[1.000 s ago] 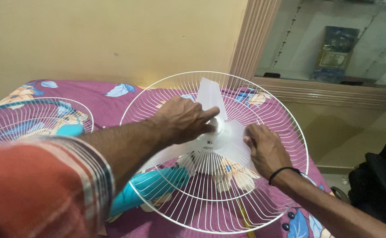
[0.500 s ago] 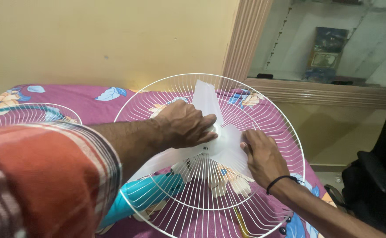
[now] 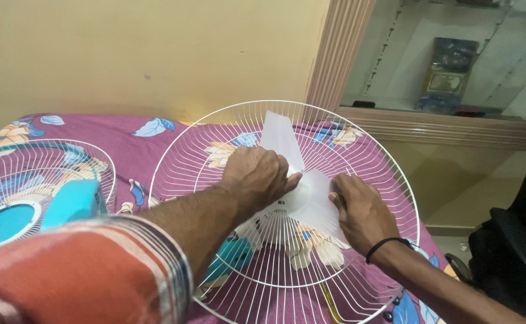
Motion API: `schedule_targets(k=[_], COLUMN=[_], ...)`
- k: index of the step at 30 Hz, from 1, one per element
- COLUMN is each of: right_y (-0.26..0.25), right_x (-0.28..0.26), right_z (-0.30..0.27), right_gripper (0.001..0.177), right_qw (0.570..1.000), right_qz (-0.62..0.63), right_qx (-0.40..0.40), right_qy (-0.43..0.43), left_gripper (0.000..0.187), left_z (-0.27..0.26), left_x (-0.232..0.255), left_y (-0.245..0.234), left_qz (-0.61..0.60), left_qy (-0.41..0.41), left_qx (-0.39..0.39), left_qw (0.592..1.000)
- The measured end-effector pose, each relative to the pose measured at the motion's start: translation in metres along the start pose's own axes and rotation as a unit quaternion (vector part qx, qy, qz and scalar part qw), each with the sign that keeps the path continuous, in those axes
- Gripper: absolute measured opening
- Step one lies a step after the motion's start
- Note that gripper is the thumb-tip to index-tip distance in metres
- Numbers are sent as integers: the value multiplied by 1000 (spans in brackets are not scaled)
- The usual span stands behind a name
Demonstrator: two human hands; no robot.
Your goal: The person assembles a small table fan by attaching the fan blades to the motor hub, securing them with a plastic cap, and then attaching the front wire cage. The person handles the fan blades, motor hub, plastic cap, and wire cage.
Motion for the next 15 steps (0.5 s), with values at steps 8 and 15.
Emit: schedule_targets(k=[8,15], right_y=[2,4], right_x=[1,0], right_z=[5,0], right_gripper=[22,19], right_qw=[1000,1000], right_qz=[-11,5], right_qx=[-11,10], right_qy=[11,8], left_gripper=[28,31], left_z=[-10,-7], left_x=[31,34], left_y=[-26,-23], left_qz=[35,-27], left_qy=[-71,-126], left_qx=[39,-40], left_qw=[996,991])
Point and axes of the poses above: each hand's wrist, its own z-axis towards the middle knuckle, its own y-axis out of the palm, x = y × z, the point moved 3 cm from there along z, towards the middle knuckle, and after that the axes turned 6 degrees about y, right-handed, at the moved point
